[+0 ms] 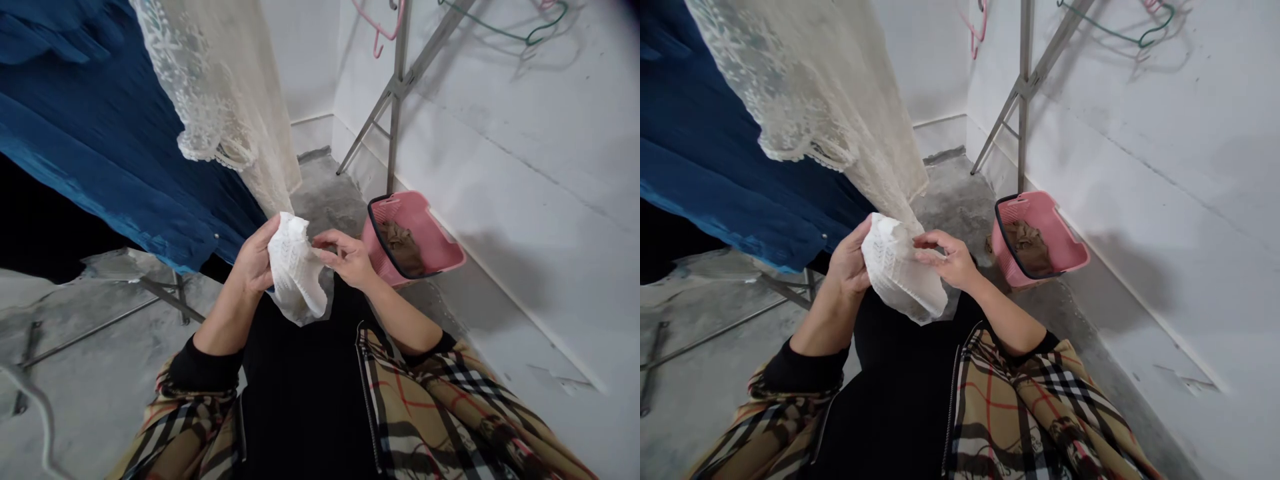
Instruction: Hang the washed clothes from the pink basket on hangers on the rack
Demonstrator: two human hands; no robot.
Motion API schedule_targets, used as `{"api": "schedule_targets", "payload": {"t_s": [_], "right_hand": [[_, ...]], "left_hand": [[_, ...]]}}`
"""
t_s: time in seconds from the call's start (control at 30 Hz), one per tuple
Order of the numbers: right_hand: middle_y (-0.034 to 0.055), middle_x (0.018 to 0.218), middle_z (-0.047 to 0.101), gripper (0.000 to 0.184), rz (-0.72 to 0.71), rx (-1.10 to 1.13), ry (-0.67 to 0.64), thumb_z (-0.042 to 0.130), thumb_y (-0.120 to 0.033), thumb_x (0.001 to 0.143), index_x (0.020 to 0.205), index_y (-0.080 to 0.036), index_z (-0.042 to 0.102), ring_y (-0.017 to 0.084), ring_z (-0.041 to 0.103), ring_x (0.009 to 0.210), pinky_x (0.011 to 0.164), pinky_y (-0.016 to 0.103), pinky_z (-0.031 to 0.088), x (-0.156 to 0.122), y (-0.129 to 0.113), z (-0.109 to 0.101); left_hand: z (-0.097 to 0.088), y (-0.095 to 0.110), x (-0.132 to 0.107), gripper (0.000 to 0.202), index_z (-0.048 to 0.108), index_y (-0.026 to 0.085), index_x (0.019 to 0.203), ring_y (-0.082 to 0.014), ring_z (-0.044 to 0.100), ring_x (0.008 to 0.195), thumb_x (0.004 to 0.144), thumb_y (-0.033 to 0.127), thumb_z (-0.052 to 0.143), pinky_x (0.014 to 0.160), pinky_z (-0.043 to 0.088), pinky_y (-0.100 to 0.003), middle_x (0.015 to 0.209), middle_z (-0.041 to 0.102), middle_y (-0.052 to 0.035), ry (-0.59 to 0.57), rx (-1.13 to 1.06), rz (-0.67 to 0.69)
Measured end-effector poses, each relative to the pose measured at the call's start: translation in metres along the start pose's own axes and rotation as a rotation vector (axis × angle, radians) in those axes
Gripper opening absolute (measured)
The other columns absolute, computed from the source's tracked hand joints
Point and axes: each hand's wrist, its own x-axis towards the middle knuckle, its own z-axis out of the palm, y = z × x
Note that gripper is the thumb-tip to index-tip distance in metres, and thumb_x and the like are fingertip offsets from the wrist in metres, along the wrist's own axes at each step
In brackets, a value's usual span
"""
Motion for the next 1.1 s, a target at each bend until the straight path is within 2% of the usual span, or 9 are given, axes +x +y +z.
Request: {"api": "schedule_targets", "payload": {"t_s": [0.1, 0.23, 0.37, 0.5, 0.57, 0.67, 0.77, 0.87, 1.1], "right_hand": [[0.0012, 0.081, 0.062, 0.033, -0.076, -0.108, -0.031, 0.072, -0.051, 0.079, 0.083, -0.020, 0.063, 0.014, 0.056, 0.076, 0.076, 0.030, 0.046, 0.010, -0.027, 0.004], [-0.0035, 0.062, 0.048, 0.042, 0.098, -0.145, -0.086, 0.068, -0.055, 0.080, 0.066, -0.018, 0.051, 0.009, 0.044, 0.059, 0.058, 0.025, 0.037, 0.019, -0.039, 0.003], [-0.0051, 0.054, 0.047, 0.043, 0.257, -0.097, -0.131, 0.065, -0.053, 0.082, 0.063, -0.017, 0.051, 0.007, 0.042, 0.049, 0.048, 0.022, 0.031, 0.027, -0.039, -0.001], [-0.0046, 0.053, 0.055, 0.033, 0.348, 0.016, -0.007, 0.071, -0.048, 0.078, 0.072, -0.017, 0.062, 0.008, 0.051, 0.047, 0.046, 0.020, 0.041, 0.038, -0.039, 0.001], [-0.0037, 0.056, 0.060, 0.033, 0.427, 0.188, 0.079, 0.074, -0.048, 0.074, 0.075, -0.017, 0.063, 0.008, 0.055, 0.048, 0.046, 0.020, 0.045, 0.043, -0.040, 0.004], [-0.0025, 0.064, 0.065, 0.032, 0.502, 0.429, 0.198, 0.078, -0.045, 0.071, 0.076, -0.018, 0.062, 0.009, 0.060, 0.053, 0.048, 0.019, 0.050, 0.048, -0.042, 0.009], [-0.0030, 0.069, 0.067, 0.028, 0.480, 0.586, 0.306, 0.079, -0.038, 0.071, 0.080, -0.019, 0.061, 0.010, 0.065, 0.060, 0.054, 0.020, 0.055, 0.050, -0.045, 0.016], [-0.0021, 0.074, 0.069, 0.023, 0.445, 0.671, 0.381, 0.078, -0.034, 0.073, 0.080, -0.020, 0.060, 0.013, 0.068, 0.070, 0.065, 0.024, 0.059, 0.050, -0.049, 0.025], [0.0019, 0.086, 0.073, 0.012, 0.398, 0.806, 0.569, 0.068, -0.029, 0.079, 0.084, -0.019, 0.062, 0.015, 0.070, 0.089, 0.087, 0.030, 0.060, 0.049, -0.067, 0.016]], "left_hand": [[0.008, -0.006, 0.001, 0.026, 0.065, 0.017, 0.078, -0.0192, 0.069, 0.067, 0.077, 0.042, 0.072, 0.056, 0.055, -0.026, 0.064, 0.066, -0.0014, -0.076, 0.073, 0.051], [0.010, -0.010, 0.009, 0.033, 0.064, 0.017, 0.075, -0.0108, 0.058, 0.052, 0.073, 0.047, 0.076, 0.050, 0.047, -0.021, 0.060, 0.061, 0.0013, -0.085, 0.224, 0.163], [-0.002, -0.016, 0.029, 0.035, 0.065, 0.017, 0.076, -0.0086, 0.051, 0.054, 0.080, 0.052, 0.069, 0.052, 0.043, -0.021, 0.063, 0.060, 0.0018, 0.038, 0.481, 0.437], [-0.014, -0.032, 0.039, 0.030, 0.066, 0.018, 0.096, -0.0130, 0.057, 0.077, 0.084, 0.046, 0.066, 0.070, 0.047, -0.025, 0.089, 0.064, -0.0028, 0.222, 0.797, 0.765], [-0.014, -0.045, 0.036, 0.030, 0.063, 0.020, 0.103, -0.0140, 0.056, 0.085, 0.083, 0.042, 0.068, 0.075, 0.046, -0.027, 0.097, 0.061, -0.0030, 0.363, 0.843, 0.942], [-0.010, -0.067, 0.027, 0.023, 0.057, 0.023, 0.100, -0.0111, 0.051, 0.076, 0.085, 0.038, 0.066, 0.071, 0.043, -0.026, 0.087, 0.051, 0.0010, 0.462, 0.751, 1.101], [-0.004, -0.086, 0.023, 0.031, 0.051, 0.024, 0.104, -0.0099, 0.049, 0.069, 0.083, 0.037, 0.069, 0.066, 0.043, -0.025, 0.084, 0.047, 0.0027, 0.443, 0.697, 1.053], [-0.005, -0.099, 0.029, 0.046, 0.047, 0.023, 0.112, -0.0151, 0.057, 0.081, 0.077, 0.036, 0.073, 0.071, 0.047, -0.028, 0.098, 0.055, -0.0024, 0.484, 0.798, 0.938], [-0.047, -0.106, 0.055, 0.039, 0.054, 0.020, 0.112, -0.0260, 0.060, 0.100, 0.074, 0.010, 0.053, 0.087, 0.048, -0.039, 0.104, 0.061, -0.0077, 0.588, 1.179, 0.675]]}}
